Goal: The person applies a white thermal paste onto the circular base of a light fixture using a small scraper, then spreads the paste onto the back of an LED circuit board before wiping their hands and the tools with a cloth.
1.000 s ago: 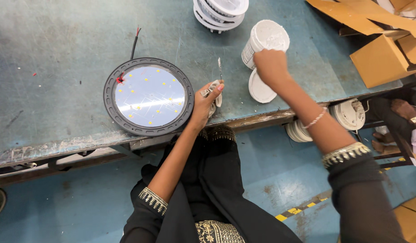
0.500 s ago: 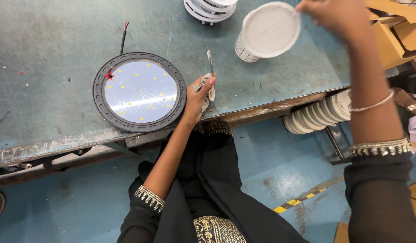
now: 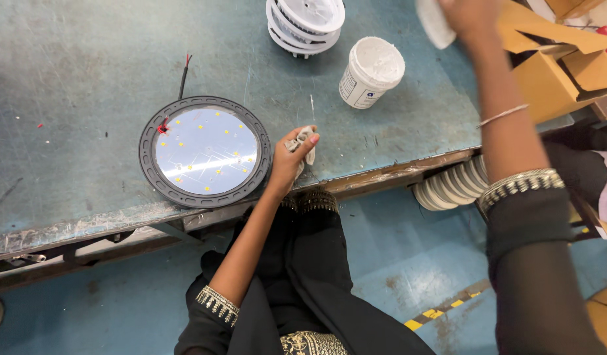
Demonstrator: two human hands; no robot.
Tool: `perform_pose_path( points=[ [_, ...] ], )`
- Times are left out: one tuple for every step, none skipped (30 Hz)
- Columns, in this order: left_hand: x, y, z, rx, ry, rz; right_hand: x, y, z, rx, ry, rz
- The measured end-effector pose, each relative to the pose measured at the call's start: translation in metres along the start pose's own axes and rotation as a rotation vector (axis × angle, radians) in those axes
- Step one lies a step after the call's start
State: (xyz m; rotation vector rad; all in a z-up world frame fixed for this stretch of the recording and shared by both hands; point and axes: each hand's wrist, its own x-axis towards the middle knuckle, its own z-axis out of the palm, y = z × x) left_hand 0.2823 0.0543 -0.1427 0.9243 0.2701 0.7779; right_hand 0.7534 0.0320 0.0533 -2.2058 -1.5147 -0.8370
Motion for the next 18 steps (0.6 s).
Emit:
perform_pose_path(
  points=[
    [0.0,-0.001,0.0,0.018,0.0,0.008,-0.007,-0.019,-0.002,-0.018,0.041,-0.118],
    [0.0,-0.001,0.0,0.036,0.0,0.015,-0.016,-0.041,-0.005,-0.023,0.046,-0.208],
    [0.001,-0.002,0.001,0.054,0.001,0.022,-0.027,-0.064,-0.009,-0.028,0.048,-0.299],
    [0.002,-0.002,0.002,0.079,-0.002,0.037,-0.038,-0.088,-0.014,0.064,-0.021,-0.26],
    [0.002,-0.002,0.002,0.105,-0.004,0.049,-0.049,-0.109,-0.02,0.154,-0.091,-0.218],
    [0.002,-0.002,0.002,0.131,-0.007,0.061,-0.058,-0.128,-0.027,0.137,-0.107,-0.216],
    [0.001,-0.003,0.002,0.138,-0.005,0.061,-0.068,-0.143,-0.034,0.118,-0.127,-0.211],
    [0.001,-0.002,0.002,0.144,-0.004,0.06,-0.075,-0.155,-0.041,0.107,-0.15,-0.208],
    [0.001,-0.002,0.002,0.15,-0.002,0.058,-0.081,-0.165,-0.047,0.094,-0.175,-0.204],
    [0.0,-0.002,0.002,0.147,-0.006,0.056,-0.086,-0.171,-0.052,0.082,-0.2,-0.201],
    [0.0,-0.002,0.003,0.143,-0.01,0.056,-0.092,-0.176,-0.056,0.097,-0.19,-0.212],
    [-0.001,-0.001,0.003,0.139,-0.014,0.056,-0.098,-0.178,-0.06,0.113,-0.179,-0.223],
    [-0.001,0.0,0.003,0.144,-0.014,0.057,-0.104,-0.179,-0.062,0.129,-0.168,-0.236],
    [-0.001,0.0,0.003,0.149,-0.014,0.058,-0.109,-0.18,-0.063,0.148,-0.164,-0.231],
    [-0.002,0.001,0.004,0.155,-0.014,0.058,-0.114,-0.179,-0.064,0.167,-0.16,-0.224],
    [-0.002,0.001,0.004,0.153,-0.015,0.063,-0.118,-0.179,-0.064,0.186,-0.157,-0.218],
    [-0.002,0.002,0.004,0.152,-0.016,0.066,-0.123,-0.179,-0.063,0.192,-0.163,-0.216],
    [-0.002,0.002,0.005,0.151,-0.017,0.07,-0.127,-0.181,-0.061,0.197,-0.168,-0.215]
  ],
)
